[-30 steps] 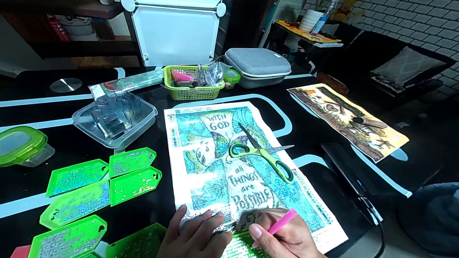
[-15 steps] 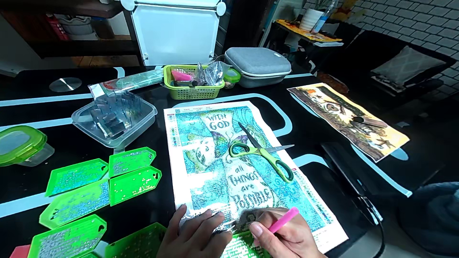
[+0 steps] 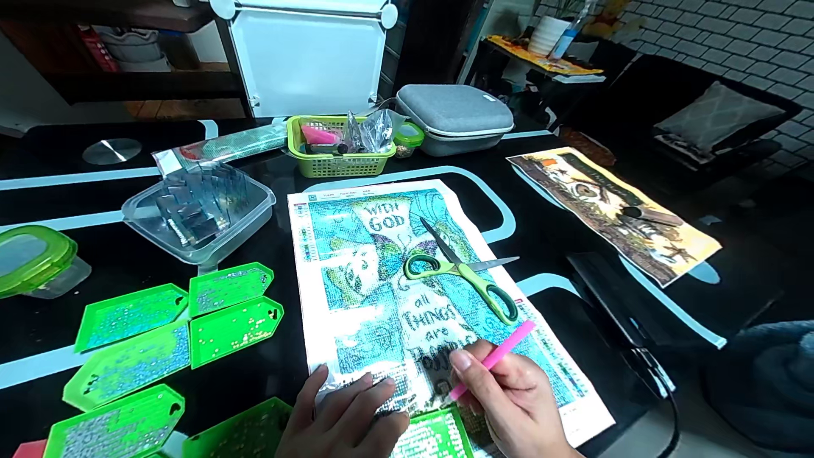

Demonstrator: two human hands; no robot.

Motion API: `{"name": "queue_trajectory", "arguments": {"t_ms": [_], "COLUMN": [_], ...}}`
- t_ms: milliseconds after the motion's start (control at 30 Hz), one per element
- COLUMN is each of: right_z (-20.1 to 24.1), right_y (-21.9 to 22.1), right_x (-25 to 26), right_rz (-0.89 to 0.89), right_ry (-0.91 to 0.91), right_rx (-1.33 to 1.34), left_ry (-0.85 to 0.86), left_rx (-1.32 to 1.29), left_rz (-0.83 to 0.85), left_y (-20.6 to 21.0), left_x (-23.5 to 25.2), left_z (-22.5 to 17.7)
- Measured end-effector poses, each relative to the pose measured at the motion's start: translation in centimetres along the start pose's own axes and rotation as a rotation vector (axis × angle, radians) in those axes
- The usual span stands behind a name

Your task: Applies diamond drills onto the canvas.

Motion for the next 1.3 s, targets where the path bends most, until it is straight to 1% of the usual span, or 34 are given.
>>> {"name": "queue_trajectory", "arguments": {"t_ms": [133,533,767,1067,1233,1300], "right_z": [-0.1,-0.4,-0.2,-0.2,0.4,0.7], "right_y": [0.3,0.5,0.4,0.4,0.5,0.4], "right_x": [0.1,0.1,-0.2,-0.2,-0.2,-0.2], "right_rz": [-0.025,0.035,0.091,0.116,0.159,0.179], "right_ry": [0.017,-0.008,-0.102,-0.137,-0.212,-0.214], "right_rx": [-0.052,-0.141,-0.299,-0.323,-0.449,-0.474], "left_ry": [-0.003,0.002,0.003,-0.001,0.003,0.003], "left_rx": [0.002,-0.004,0.001,-0.006,-0.007,-0.008], "left_rz": [0.001,0.010,0.004,0.002,-0.007,-0.006], "left_y": [0.0,-0.1,-0.1,0.0,0.0,0.0], "left_x": [0.0,0.0,0.0,0.0,0.0,0.0], "left_z": [0.0,0.0,0.0,0.1,0.0,0.0]}}
Point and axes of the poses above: each hand's wrist, its own x-axis towards the middle knuckle, its own y-axis out of the palm, z = x × y, the point moved 2 cm from there along x, towards the middle knuckle, and after that the axes turned 10 degrees about -y, right-handed, at the moved point
